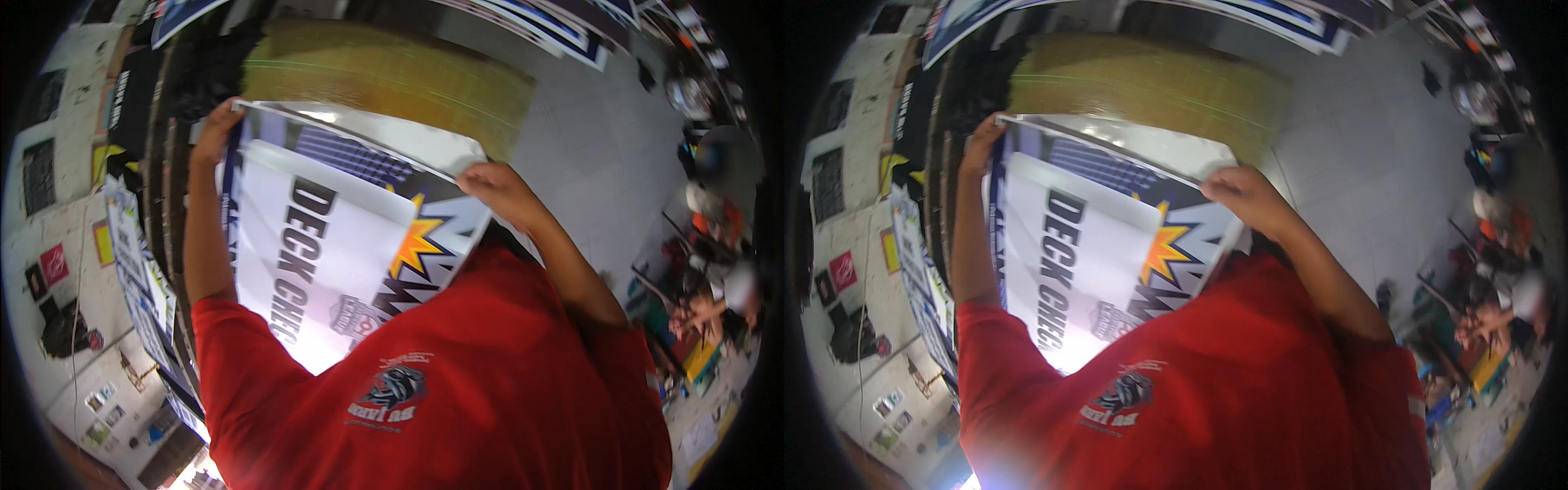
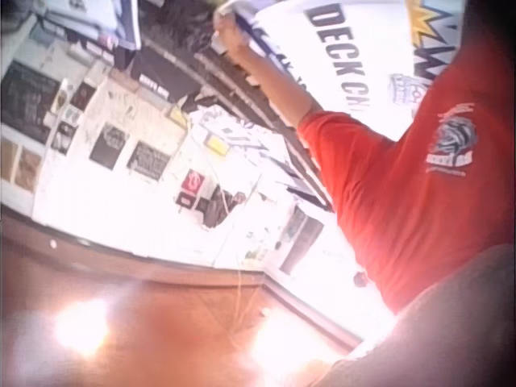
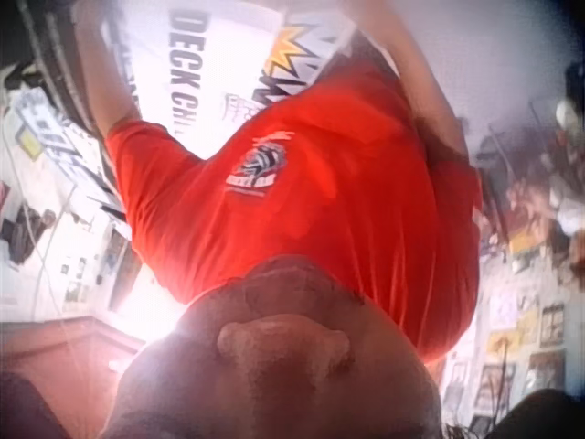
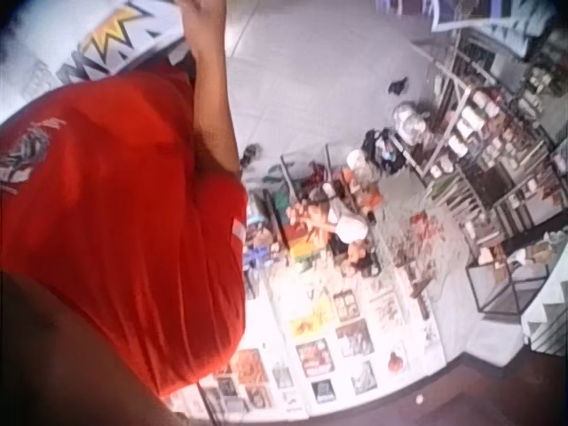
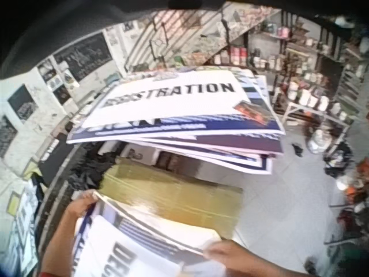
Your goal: The person assembles printed posters by aligning them on a workbench, applying adhesive with a spray bottle, and smoothing them onto a backing sheet. They handle multiple poster sheets and a backing material, using a spray bottle and a squeegee-like tool to adhere the layers.
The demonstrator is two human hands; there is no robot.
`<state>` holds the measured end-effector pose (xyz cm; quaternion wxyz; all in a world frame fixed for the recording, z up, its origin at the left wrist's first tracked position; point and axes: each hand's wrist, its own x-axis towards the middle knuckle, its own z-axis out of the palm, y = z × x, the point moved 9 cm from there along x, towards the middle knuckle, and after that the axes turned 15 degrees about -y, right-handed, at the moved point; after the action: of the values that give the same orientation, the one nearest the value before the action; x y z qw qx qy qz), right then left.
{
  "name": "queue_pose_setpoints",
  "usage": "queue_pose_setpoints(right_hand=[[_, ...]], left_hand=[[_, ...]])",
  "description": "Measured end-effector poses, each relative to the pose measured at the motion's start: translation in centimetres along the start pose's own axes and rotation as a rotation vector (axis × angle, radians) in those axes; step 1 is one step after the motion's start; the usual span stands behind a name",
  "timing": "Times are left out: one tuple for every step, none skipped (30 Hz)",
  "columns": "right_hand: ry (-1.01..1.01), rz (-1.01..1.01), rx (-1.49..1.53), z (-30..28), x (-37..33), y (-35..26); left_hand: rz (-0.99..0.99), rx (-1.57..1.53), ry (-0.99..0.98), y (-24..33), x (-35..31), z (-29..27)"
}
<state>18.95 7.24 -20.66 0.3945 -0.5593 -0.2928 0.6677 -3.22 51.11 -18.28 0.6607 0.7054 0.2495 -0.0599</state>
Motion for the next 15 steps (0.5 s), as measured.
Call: queue_pose_setpoints(right_hand=[[0.048, -0.087, 0.051, 0.4, -0.7, -0.3], [0.089, -0.174, 0.105, 0.6, -1.3, -0.3], [0.112, -0.199, 0.066, 0.5, -1.7, 0.2], [0.121, -0.222, 0.022, 0.6, -1.8, 0.5], [0.135, -0.205, 0.037, 0.7, -1.9, 0.9], [0.150, -0.188, 0.052, 0.8, -1.8, 1.2], [0.172, -0.163, 0.068, 0.7, -2.0, 1.6], [0.173, -0.157, 0.075, 0.8, -2.0, 1.5], [0.175, -0.152, 0.083, 0.8, -2.0, 1.4], [0.179, -0.144, 0.092, 0.9, -2.1, 1.4], [0.185, -0.159, 0.098, 0.8, -2.1, 1.3], [0.191, -0.174, 0.104, 0.8, -2.1, 1.4], [0.196, -0.188, 0.108, 0.7, -2.1, 1.4], [0.195, -0.189, 0.111, 0.8, -2.1, 1.4], [0.194, -0.189, 0.114, 0.8, -2.1, 1.4]], left_hand=[[0.014, 0.023, -0.013, 0.4, 0.2, 0.2], [0.001, 0.086, -0.013, 0.7, 0.4, 0.1], [0.030, 0.026, -0.016, 2.4, 0.9, 1.7], [0.020, -0.095, -0.053, 1.1, 0.8, 1.1], [0.018, -0.150, -0.070, 0.8, 0.9, 1.4], [0.017, -0.205, -0.088, 0.8, 0.9, 1.4], [0.016, -0.186, -0.072, 0.7, 0.8, 1.3], [0.015, -0.168, -0.057, 0.7, 0.6, 1.2], [0.013, -0.150, -0.043, 0.7, 0.5, 1.0], [0.017, -0.158, -0.043, 0.9, 0.5, 1.2], [0.022, -0.166, -0.044, 1.2, 0.5, 1.4], [0.026, -0.174, -0.045, 1.4, 0.5, 1.5], [0.028, -0.179, -0.051, 1.4, 0.5, 1.4], [0.030, -0.185, -0.058, 1.3, 0.5, 1.3], [0.032, -0.190, -0.065, 1.2, 0.5, 1.2]])
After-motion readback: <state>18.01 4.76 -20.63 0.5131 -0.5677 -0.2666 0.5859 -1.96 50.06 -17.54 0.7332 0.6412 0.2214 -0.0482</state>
